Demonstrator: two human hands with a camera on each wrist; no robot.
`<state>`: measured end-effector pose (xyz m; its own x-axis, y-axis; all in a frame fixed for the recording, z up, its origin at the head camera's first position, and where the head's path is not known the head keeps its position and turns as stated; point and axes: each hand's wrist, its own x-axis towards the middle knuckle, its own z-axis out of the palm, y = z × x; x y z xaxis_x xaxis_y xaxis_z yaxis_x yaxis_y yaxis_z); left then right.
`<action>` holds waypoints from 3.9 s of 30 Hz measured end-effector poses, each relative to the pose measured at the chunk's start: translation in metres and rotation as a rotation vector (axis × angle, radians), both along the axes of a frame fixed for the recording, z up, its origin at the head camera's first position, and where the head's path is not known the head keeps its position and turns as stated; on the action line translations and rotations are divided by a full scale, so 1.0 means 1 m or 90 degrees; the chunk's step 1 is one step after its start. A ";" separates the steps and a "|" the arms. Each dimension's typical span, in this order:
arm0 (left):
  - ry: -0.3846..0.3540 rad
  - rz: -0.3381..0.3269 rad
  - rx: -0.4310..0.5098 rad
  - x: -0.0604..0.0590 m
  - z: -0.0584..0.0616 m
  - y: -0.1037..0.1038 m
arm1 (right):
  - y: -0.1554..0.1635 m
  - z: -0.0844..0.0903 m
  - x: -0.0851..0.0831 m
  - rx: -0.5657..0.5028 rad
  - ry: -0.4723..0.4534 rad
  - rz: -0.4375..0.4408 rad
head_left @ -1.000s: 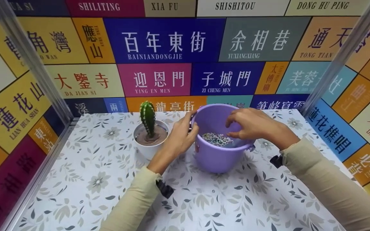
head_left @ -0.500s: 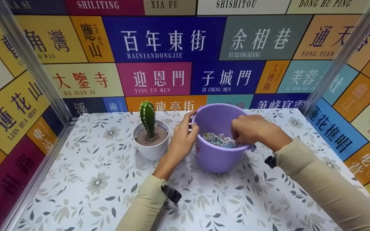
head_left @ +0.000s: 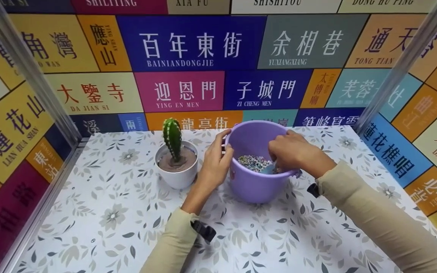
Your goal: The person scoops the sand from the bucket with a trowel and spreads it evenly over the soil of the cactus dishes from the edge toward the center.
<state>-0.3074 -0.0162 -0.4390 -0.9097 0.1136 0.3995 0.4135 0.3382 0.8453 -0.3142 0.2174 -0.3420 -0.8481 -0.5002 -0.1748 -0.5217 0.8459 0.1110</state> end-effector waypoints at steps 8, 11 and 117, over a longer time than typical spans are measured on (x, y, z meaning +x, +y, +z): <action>-0.004 -0.001 0.019 0.000 -0.002 0.000 | 0.001 -0.002 -0.003 -0.017 0.104 0.038; 0.001 -0.007 0.030 0.000 -0.004 0.000 | 0.005 -0.001 -0.005 -0.028 0.153 0.048; 0.016 -0.001 0.052 0.002 -0.008 0.003 | 0.036 -0.009 -0.010 -0.296 0.013 0.030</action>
